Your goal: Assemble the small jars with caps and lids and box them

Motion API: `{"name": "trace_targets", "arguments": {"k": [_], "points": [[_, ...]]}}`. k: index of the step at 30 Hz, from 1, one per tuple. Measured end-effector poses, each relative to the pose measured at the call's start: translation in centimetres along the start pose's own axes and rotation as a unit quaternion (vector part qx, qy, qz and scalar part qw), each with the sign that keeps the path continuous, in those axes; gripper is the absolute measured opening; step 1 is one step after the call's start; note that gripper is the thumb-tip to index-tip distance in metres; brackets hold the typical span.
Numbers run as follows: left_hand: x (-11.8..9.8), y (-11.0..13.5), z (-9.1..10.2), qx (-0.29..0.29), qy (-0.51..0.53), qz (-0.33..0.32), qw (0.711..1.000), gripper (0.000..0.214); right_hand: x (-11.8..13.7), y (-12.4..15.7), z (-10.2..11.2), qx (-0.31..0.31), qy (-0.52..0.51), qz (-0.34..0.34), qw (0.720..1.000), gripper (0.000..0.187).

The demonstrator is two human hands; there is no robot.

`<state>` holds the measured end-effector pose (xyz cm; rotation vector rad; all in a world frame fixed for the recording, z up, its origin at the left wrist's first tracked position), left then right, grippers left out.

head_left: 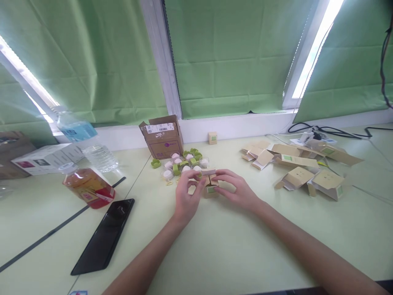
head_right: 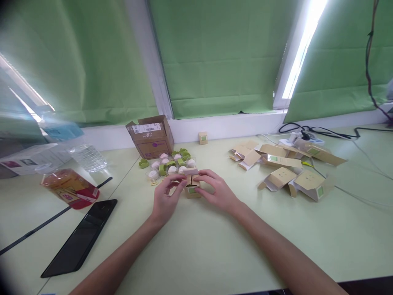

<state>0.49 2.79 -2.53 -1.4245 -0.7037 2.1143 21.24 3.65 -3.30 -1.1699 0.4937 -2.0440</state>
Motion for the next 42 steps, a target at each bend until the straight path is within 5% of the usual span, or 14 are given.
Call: {"name": "trace_targets", "arguments": {"k": [3, 8, 13, 22, 28, 42], "points": [[0.0, -0.1, 0.1, -0.056, 0.027, 0.010, 0.998, 0.033, 0.1, -0.1, 0.2, 0.015, -0.043, -0.027, 0.999, 0.024], [-0.7, -0.2, 0.4, 0.032, -0.001, -0.040, 0.999, 0.022, 0.4, -0.2, -0.1, 0.047, -0.130, -0.090, 0.986, 0.027], [-1.0, -0.2, 0.2, 0.045, -0.010, -0.071, 0.996, 0.015, 0.5, -0.1, -0.5, -0.003, -0.215, -0.136, 0.967, 0.044], [-0.3, -0.2, 0.4, 0.087, -0.029, -0.130, 0.987, 0.022, 0.0, 0.2, -0.3, 0.020, -0.060, 0.000, 0.998, 0.042], [-0.2, -0.3, 0.4, 0.106, -0.010, -0.125, 0.986, 0.022, -0.1, 0.1, 0.0, 0.014, -0.034, 0.032, 0.999, 0.042], [0.1, -0.2, 0.3, 0.103, -0.021, -0.167, 0.980, 0.015, 0.0, -0.1, -0.1, -0.004, -0.133, -0.046, 0.990, 0.024]]}}
Point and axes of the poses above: each hand's wrist, its own y-axis away from the middle knuckle, its own z-axis out of the back of the hand, x = y × z, the point moved 1 cm from there along -y, towards the middle knuckle, and after that the axes turned 3 degrees about x, right-handed, at the moved point
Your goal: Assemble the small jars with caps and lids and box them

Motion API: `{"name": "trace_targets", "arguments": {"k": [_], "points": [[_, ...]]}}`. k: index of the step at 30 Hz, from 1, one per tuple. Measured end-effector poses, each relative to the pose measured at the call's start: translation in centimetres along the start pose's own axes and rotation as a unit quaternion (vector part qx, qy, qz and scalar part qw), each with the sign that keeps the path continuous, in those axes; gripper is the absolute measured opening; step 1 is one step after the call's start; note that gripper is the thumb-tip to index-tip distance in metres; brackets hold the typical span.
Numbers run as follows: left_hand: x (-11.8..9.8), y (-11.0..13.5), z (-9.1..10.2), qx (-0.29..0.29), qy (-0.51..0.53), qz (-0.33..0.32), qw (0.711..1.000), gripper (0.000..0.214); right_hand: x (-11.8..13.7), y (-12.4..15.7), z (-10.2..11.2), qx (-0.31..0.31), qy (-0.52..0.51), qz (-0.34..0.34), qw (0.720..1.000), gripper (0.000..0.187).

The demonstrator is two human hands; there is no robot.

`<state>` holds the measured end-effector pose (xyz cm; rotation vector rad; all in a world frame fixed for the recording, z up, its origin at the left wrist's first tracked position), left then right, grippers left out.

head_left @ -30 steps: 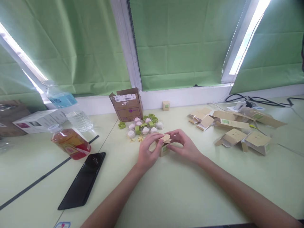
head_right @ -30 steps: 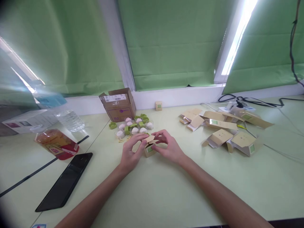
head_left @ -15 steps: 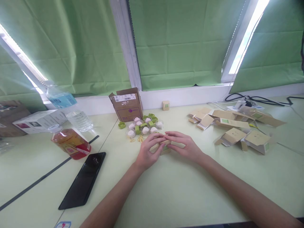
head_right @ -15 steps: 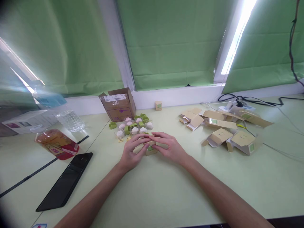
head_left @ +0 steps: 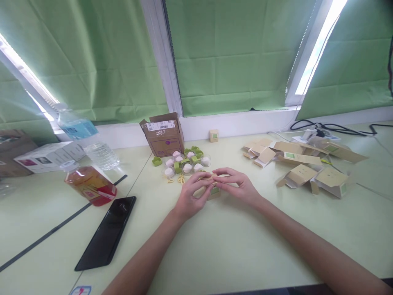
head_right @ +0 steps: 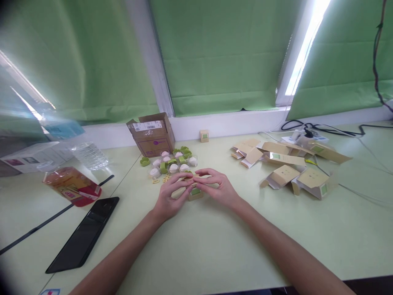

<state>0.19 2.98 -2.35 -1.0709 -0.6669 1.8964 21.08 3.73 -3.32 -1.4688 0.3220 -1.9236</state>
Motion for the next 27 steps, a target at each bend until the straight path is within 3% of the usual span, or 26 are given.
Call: {"name": "trace_targets", "arguments": {"k": [5, 13, 22, 27], "points": [[0.6, 0.5, -0.1, 0.026, -0.034, -0.036, 0.998, 0.017, 0.3, 0.1, 0.7, 0.032, 0.120, 0.086, 0.989, 0.030], [0.4, 0.4, 0.2, 0.053, -0.048, -0.006, 0.997, 0.012, -0.3, 0.0, 0.9, 0.049, 0.228, 0.210, 0.950, 0.047], [0.1, 0.1, 0.3, 0.071, -0.029, 0.019, 0.997, 0.021, 0.1, 0.5, -0.1, -0.065, 0.152, 0.155, 0.974, 0.024], [-0.3, -0.1, 0.3, 0.096, -0.021, 0.014, 0.995, 0.032, 0.3, 0.4, -0.1, -0.047, 0.141, 0.155, 0.977, 0.017]]}}
Point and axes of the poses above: each hand's wrist, its own y-axis away from the middle knuckle, its own z-axis out of the back of the hand, x = y × z, the point moved 1 cm from there along -y, towards the middle knuckle, and after that the axes turned 3 degrees about x, right-handed, at the moved point
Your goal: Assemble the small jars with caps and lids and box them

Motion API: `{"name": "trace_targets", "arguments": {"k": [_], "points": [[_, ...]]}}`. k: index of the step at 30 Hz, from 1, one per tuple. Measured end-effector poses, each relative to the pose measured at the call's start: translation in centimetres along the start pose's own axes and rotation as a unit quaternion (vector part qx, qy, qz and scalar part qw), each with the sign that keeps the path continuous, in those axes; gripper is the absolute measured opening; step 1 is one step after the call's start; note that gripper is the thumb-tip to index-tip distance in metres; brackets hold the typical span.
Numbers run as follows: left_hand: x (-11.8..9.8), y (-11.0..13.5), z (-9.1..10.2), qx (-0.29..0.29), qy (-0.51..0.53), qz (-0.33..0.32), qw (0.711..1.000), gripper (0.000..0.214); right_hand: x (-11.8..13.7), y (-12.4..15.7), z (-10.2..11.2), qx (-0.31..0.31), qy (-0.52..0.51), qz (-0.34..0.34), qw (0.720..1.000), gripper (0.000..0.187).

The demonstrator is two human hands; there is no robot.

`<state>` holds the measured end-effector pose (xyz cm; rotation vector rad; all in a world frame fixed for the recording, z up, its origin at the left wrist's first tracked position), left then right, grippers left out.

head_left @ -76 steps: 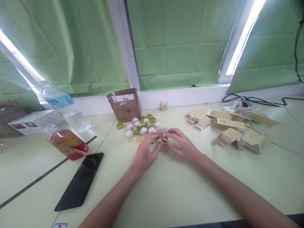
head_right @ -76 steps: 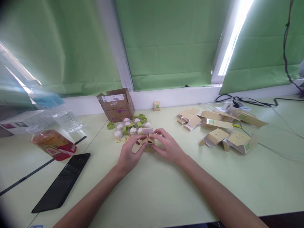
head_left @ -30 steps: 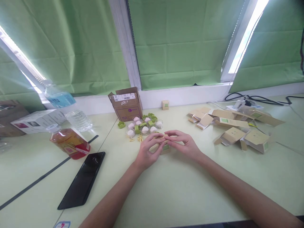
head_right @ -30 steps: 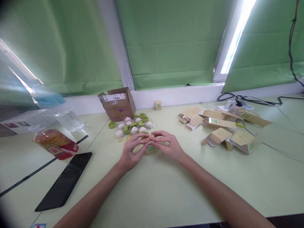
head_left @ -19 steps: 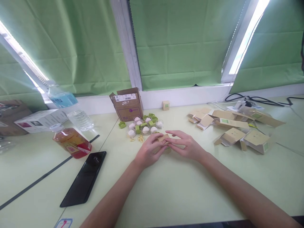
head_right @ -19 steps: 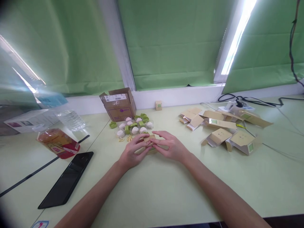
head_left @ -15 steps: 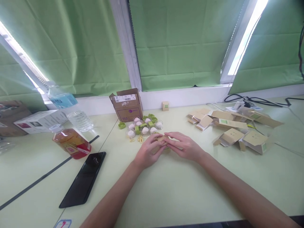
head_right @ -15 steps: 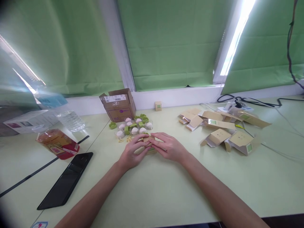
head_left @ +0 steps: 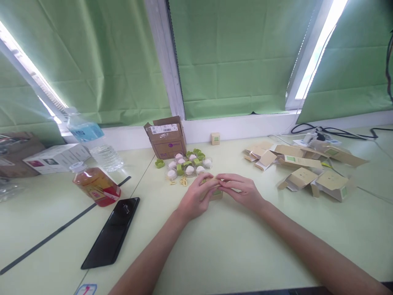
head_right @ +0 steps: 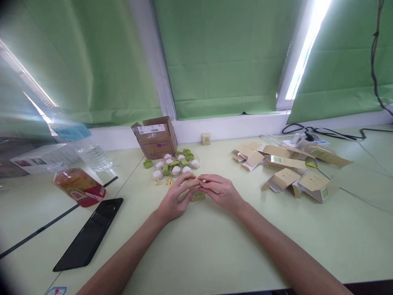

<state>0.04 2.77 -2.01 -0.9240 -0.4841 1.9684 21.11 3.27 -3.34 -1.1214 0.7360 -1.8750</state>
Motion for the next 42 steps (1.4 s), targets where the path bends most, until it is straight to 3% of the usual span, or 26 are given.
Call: {"name": "trace_targets", "arguments": {"k": [7, 12, 15, 18, 21, 29, 34, 39, 42], "points": [[0.5, 0.0, -0.3, -0.044, 0.000, 0.008, 0.999, 0.015, 0.0, -0.4, -0.1, 0.031, 0.007, 0.021, 0.999, 0.020], [0.4, -0.1, 0.0, -0.011, -0.012, 0.008, 1.000, 0.013, -0.2, -0.3, 0.0, 0.081, 0.011, 0.064, 0.995, 0.022], [0.5, 0.0, 0.2, 0.006, -0.011, 0.002, 1.000, 0.015, -0.5, 0.2, -0.2, 0.055, 0.005, -0.021, 0.998, 0.017], [0.9, 0.3, 0.0, -0.001, -0.010, 0.011, 1.000, 0.014, -0.9, 0.6, -0.5, 0.069, -0.033, -0.164, 0.983, 0.051], [1.3, 0.5, -0.4, -0.017, -0.003, 0.023, 1.000, 0.014, -0.9, 0.6, -0.6, 0.120, -0.076, -0.235, 0.962, 0.069], [1.3, 0.4, -1.0, -0.057, 0.012, 0.028, 0.998, 0.016, -1.2, 0.7, -0.9, 0.133, -0.050, -0.203, 0.969, 0.065], [0.8, 0.4, -0.9, -0.053, 0.006, 0.075, 0.996, 0.020, -1.0, 1.0, -1.3, 0.073, 0.027, -0.143, 0.987, 0.051], [1.0, 0.6, -1.1, -0.053, 0.013, 0.112, 0.992, 0.019, 0.0, 0.8, -1.5, 0.021, 0.066, -0.177, 0.982, 0.047], [1.4, 0.7, -1.6, -0.072, 0.029, 0.157, 0.985, 0.021, 0.9, 0.4, -1.7, 0.037, 0.052, -0.202, 0.977, 0.023]]}}
Point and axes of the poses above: each hand's wrist, its own y-axis away from the middle knuckle, its own z-axis out of the back of the hand, x = y × z, the point moved 1 cm from there along -y, towards the middle knuckle, and after that the axes turned 3 degrees about x, right-handed, at the moved point
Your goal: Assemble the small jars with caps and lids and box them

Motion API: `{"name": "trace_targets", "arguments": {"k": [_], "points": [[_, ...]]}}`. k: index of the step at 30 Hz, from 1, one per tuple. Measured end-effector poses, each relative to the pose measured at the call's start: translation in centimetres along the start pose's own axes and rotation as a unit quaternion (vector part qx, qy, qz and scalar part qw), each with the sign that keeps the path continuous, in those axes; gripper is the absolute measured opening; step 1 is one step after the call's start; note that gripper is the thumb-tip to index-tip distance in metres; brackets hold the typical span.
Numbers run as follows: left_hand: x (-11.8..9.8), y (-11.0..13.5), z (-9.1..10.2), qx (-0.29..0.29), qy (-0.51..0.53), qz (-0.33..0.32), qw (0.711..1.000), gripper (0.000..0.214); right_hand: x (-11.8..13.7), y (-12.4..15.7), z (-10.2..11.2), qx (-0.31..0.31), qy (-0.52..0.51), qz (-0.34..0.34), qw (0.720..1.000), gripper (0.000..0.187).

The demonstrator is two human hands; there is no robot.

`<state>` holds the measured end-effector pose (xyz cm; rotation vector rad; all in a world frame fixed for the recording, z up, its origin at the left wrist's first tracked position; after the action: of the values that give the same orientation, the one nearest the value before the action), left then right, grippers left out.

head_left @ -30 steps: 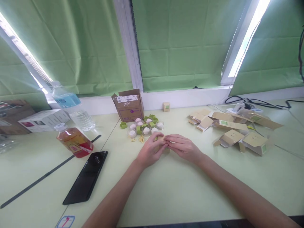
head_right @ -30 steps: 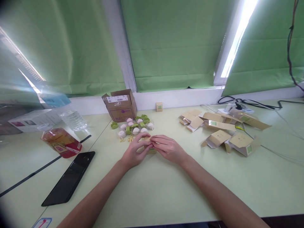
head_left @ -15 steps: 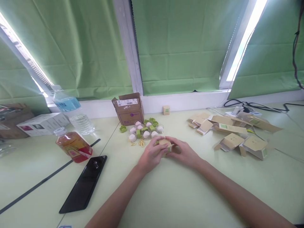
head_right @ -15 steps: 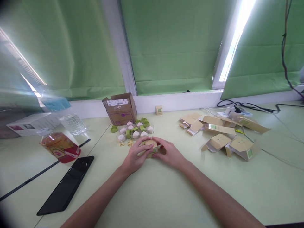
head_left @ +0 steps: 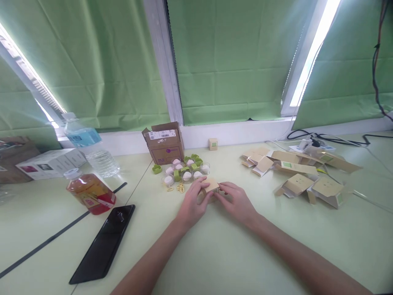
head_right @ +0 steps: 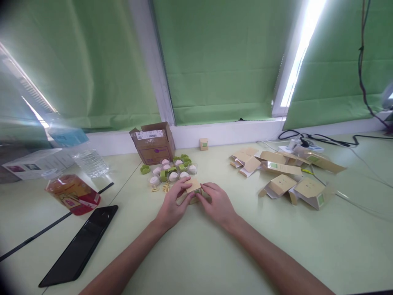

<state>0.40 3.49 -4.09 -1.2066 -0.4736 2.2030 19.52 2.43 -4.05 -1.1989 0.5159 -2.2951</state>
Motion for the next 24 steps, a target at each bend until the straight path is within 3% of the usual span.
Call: {"name": "trace_targets", "arguments": {"k": [3, 5, 7, 10, 14, 19, 24], "points": [[0.2, 0.1, -0.5, -0.007, 0.034, 0.066, 0.997, 0.026, 1.0, 0.1, -0.4, 0.028, -0.007, -0.046, 0.999, 0.014], [-0.1, 0.3, -0.7, -0.006, 0.050, 0.100, 0.994, 0.029, 1.5, 0.2, -0.8, 0.032, 0.023, -0.099, 0.994, 0.023], [-0.8, 0.6, -0.9, 0.006, 0.052, 0.113, 0.992, 0.033, 1.8, 0.3, -1.0, 0.028, 0.073, -0.148, 0.986, 0.032], [-2.2, 1.1, -1.3, 0.050, 0.040, 0.102, 0.993, 0.043, 1.8, 0.2, -0.7, 0.023, 0.117, -0.195, 0.973, 0.029], [-3.4, 1.6, -2.0, 0.088, 0.044, 0.099, 0.990, 0.068, 1.2, -0.4, 1.2, 0.004, 0.103, -0.211, 0.972, 0.040], [-3.1, 1.9, -2.6, 0.130, -0.006, 0.078, 0.988, 0.060, -1.3, -2.0, 2.9, -0.087, 0.173, -0.221, 0.956, 0.057], [-2.7, 2.1, -2.7, 0.179, -0.055, 0.068, 0.980, 0.057, -3.9, -2.2, 3.2, -0.017, 0.251, -0.201, 0.947, 0.073]]}}
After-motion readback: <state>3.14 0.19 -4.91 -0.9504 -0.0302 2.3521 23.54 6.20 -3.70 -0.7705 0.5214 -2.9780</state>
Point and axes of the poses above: each hand's wrist, its own y-axis away from the middle knuckle, its own z-axis out of the back of the hand, x = y × z, the point moved 1 cm from there along -y, towards the middle knuckle, and after that the axes turned 3 degrees about x, right-handed, at the moved point
